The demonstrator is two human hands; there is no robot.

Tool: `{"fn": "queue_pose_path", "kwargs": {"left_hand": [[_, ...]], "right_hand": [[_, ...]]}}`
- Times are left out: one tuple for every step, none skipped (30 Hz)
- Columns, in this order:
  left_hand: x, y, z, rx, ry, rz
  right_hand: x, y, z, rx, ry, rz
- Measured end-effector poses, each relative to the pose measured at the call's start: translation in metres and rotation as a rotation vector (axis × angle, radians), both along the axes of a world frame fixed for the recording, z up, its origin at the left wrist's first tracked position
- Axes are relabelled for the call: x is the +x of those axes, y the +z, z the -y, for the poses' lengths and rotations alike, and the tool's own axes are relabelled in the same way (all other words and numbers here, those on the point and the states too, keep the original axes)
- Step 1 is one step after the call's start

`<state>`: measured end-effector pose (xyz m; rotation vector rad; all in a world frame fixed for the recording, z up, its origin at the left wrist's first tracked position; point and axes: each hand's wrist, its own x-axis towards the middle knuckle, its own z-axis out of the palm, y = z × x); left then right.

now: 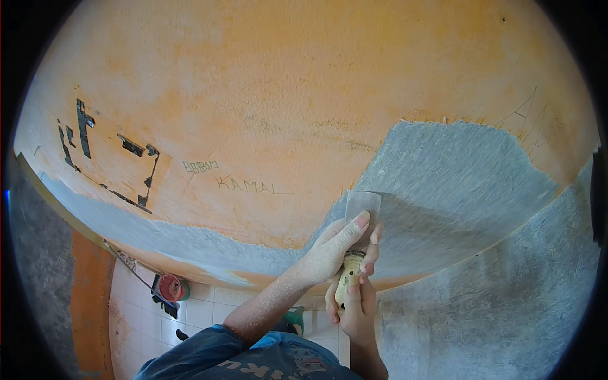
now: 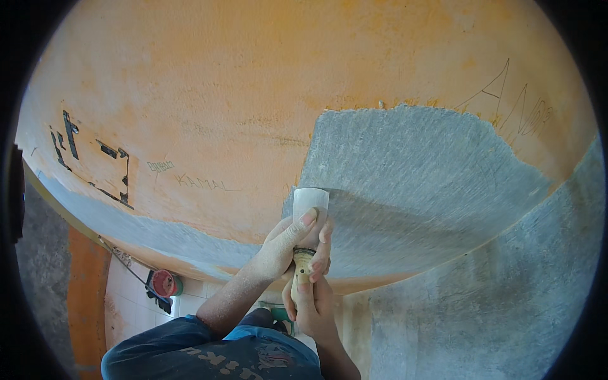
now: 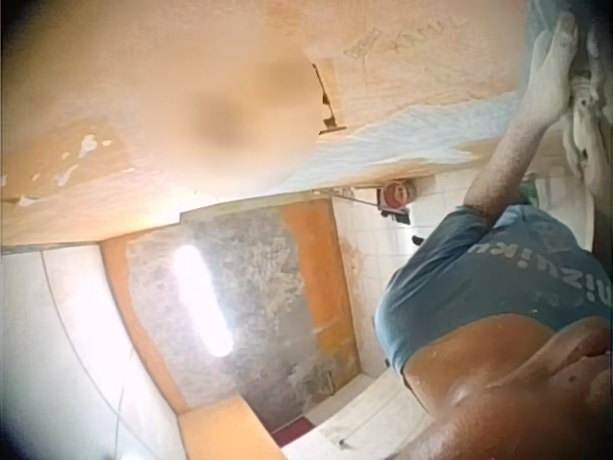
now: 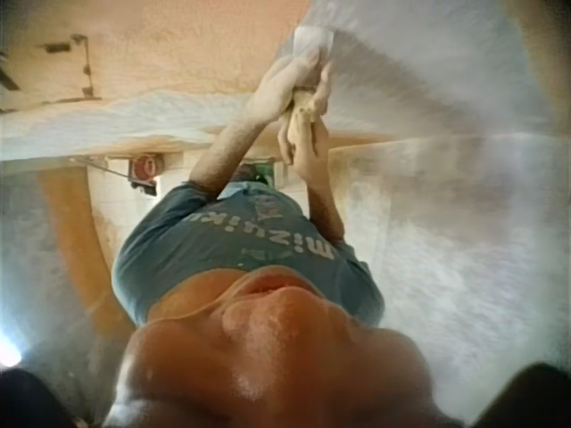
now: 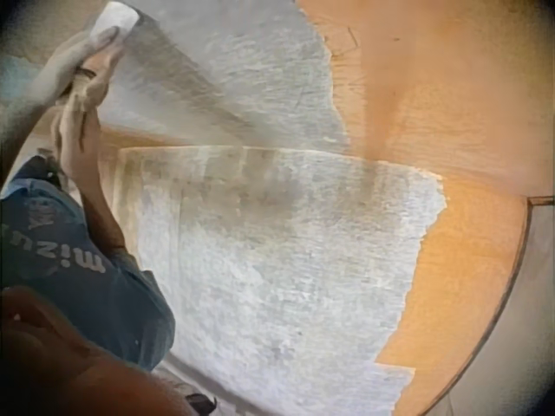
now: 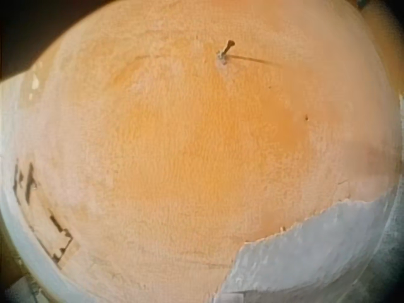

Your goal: The person scrapes old paint or plaster from a wall using a handheld putty knife scraper.

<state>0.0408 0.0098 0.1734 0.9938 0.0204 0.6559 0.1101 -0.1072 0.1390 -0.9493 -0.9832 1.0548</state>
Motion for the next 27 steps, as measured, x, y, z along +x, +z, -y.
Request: {"fn": "queue_pose_path", "kwargs": {"left_hand": [[0.001, 0.001, -0.001, -0.004, -0.009, 0.004], [0.002, 0.002, -0.003, -0.014, -0.011, 0.01], [0.003, 0.004, -0.005, -0.023, -0.012, 0.017], [0.001, 0.007, -0.008, -0.025, -0.025, 0.022], [-0.001, 0.01, -0.01, -0.058, -0.075, 0.044], [-0.002, 0.013, -0.012, -0.091, -0.131, 0.068], [-0.004, 0.013, -0.012, -0.095, -0.152, 0.074], [-0.006, 0.012, -0.011, -0.118, -0.146, 0.072], [-0.006, 0.012, -0.009, -0.143, -0.137, 0.068], [-0.006, 0.015, -0.01, -0.149, -0.154, 0.072], [-0.006, 0.021, -0.011, -0.164, -0.185, 0.067], [-0.007, 0.024, -0.012, -0.177, -0.216, 0.059], [-0.008, 0.02, -0.012, -0.181, -0.234, 0.059], [-0.008, 0.014, -0.011, -0.144, -0.187, 0.026], [-0.008, 0.012, -0.012, -0.103, -0.138, -0.006], [-0.008, 0.013, -0.012, -0.102, -0.154, -0.004], [-0.008, 0.017, -0.012, -0.122, -0.157, 0.012], [-0.01, 0.02, -0.01, -0.149, -0.154, 0.022], [-0.01, 0.024, -0.01, -0.153, -0.16, 0.018], [-0.009, 0.029, -0.012, -0.137, -0.16, 0.015], [-0.006, 0.035, -0.015, -0.109, -0.159, 0.025], [-0.007, 0.032, -0.014, -0.1, -0.16, 0.032], [-0.009, 0.024, -0.009, -0.124, -0.139, 0.018], [-0.01, 0.021, -0.008, -0.152, -0.127, -0.002], [-0.009, 0.022, -0.012, -0.146, -0.134, -0.001], [-0.007, 0.027, -0.016, -0.143, -0.206, 0.026], [-0.009, 0.032, -0.017, -0.146, -0.261, 0.051]], "right_hand": [[-0.001, 0.0, 0.0, -0.008, 0.009, 0.06], [-0.004, 0.001, -0.001, -0.017, 0.016, 0.12], [-0.01, 0.007, -0.003, -0.021, 0.007, 0.126], [-0.021, 0.017, -0.005, -0.047, -0.039, 0.123], [-0.029, 0.021, -0.007, -0.074, -0.085, 0.121], [-0.032, 0.019, -0.007, -0.078, -0.107, 0.128], [-0.035, 0.015, -0.005, -0.088, -0.119, 0.141], [-0.039, 0.013, -0.006, -0.098, -0.13, 0.155], [-0.045, 0.014, -0.006, -0.072, -0.148, 0.135], [-0.049, 0.014, -0.008, -0.078, -0.165, 0.14], [-0.052, 0.015, -0.01, -0.043, -0.21, 0.139], [-0.055, 0.014, -0.011, -0.006, -0.255, 0.136], [-0.057, 0.012, -0.011, -0.011, -0.272, 0.137], [-0.058, 0.01, -0.009, -0.041, -0.272, 0.096], [-0.058, 0.009, -0.009, -0.068, -0.27, 0.054], [-0.059, 0.01, -0.01, -0.068, -0.286, 0.056], [-0.059, 0.011, -0.011, -0.053, -0.305, 0.073], [-0.062, 0.013, -0.01, -0.045, -0.317, 0.084], [-0.062, 0.018, -0.01, -0.05, -0.324, 0.081], [-0.061, 0.027, -0.01, -0.081, -0.294, 0.024], [-0.057, 0.035, -0.013, -0.098, -0.263, -0.02], [-0.057, 0.033, -0.011, -0.089, -0.264, -0.014], [-0.057, 0.026, -0.006, -0.105, -0.249, 0.026], [-0.059, 0.021, -0.004, -0.125, -0.242, 0.061], [-0.058, 0.021, -0.003, -0.113, -0.237, 0.087], [-0.057, 0.023, -0.006, -0.108, -0.243, 0.088], [-0.056, 0.027, -0.007, -0.08, -0.238, 0.061]]}}
